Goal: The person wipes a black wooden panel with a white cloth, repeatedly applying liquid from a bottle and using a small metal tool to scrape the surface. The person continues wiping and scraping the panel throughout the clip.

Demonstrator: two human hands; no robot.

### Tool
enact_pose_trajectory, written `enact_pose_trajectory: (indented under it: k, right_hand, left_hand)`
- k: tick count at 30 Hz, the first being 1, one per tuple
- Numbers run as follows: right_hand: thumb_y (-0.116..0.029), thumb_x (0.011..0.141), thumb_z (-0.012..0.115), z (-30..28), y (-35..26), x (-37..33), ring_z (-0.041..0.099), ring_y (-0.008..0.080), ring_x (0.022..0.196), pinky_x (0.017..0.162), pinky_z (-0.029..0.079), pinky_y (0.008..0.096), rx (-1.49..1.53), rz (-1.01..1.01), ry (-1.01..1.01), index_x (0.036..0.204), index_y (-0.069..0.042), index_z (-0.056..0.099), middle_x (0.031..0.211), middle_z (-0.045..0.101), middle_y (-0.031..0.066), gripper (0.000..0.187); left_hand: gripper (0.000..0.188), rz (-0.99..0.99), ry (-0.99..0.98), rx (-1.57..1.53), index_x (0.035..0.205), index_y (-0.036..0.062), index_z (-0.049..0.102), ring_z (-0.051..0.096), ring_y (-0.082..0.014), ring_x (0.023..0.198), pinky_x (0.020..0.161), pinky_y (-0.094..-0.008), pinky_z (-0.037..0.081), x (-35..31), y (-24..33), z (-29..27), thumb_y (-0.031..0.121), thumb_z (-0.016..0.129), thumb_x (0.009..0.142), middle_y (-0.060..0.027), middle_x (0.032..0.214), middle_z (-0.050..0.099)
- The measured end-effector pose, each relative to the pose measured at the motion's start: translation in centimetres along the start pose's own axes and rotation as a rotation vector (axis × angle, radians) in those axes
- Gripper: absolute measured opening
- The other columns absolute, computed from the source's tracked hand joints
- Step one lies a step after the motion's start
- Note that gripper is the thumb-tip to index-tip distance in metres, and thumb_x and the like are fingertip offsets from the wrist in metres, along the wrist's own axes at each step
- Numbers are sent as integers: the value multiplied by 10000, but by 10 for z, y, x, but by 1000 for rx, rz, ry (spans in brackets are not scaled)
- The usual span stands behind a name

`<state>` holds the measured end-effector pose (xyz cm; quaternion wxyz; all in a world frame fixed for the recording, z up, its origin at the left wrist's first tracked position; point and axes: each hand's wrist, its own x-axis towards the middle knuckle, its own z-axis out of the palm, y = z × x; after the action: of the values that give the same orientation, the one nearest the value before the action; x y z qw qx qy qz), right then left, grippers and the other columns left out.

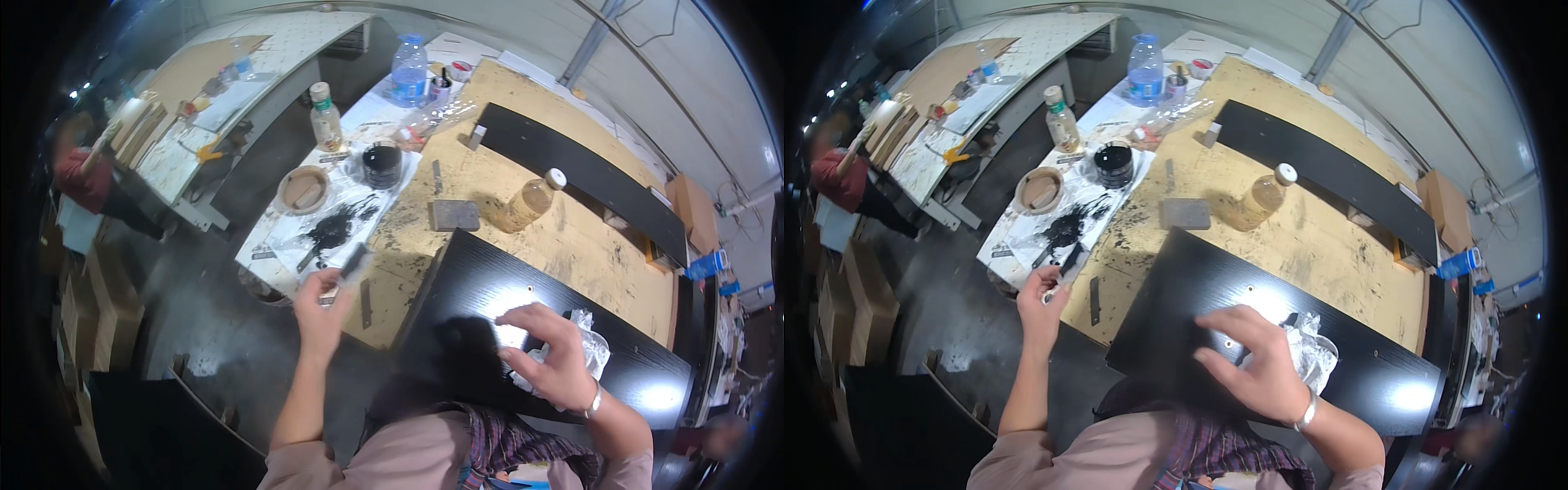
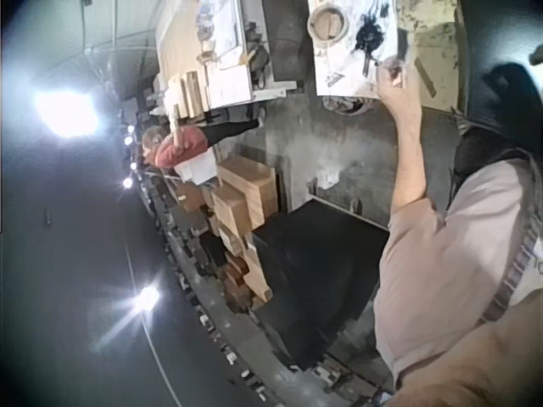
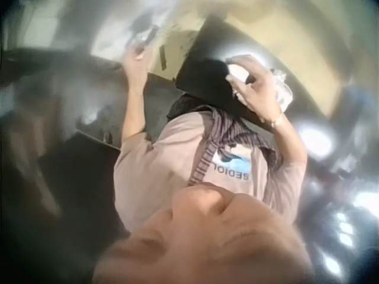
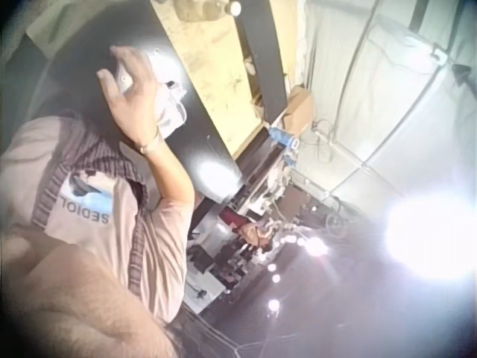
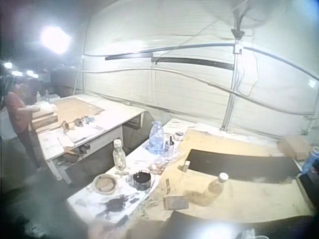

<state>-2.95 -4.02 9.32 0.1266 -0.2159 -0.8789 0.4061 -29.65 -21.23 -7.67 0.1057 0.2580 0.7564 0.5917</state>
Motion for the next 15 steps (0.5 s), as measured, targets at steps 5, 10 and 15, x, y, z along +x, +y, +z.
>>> enact_pose_trajectory:
  k: [5,10,15]
  right_hand:
    - [6,897,731,27,8,17,660,140,1038,941,544,313,721,212,113,1314,67,598,1127,693,82,442]
    - [-6,942,661,-7,28,2,702,174,981,904,558,324,812,228,424,1194,53,663,1088,736,99,259]
    - [-26,959,599,-78,35,-11,679,166,977,873,536,307,584,77,700,1245,62,634,1090,718,109,301]
  left_hand:
    - [342,324,-424,-306,1089,-18,670,633,-191,938,855,-309,504,-29,110,56,62,794,781,-87,1019,650]
    - [457,357,-574,-184,1174,-18,637,656,-264,958,874,-363,526,-34,140,93,107,828,778,-126,1074,665]
    - [856,947,-935,117,1472,70,439,381,-424,1374,1067,-632,383,-87,170,154,468,793,803,-203,1511,394]
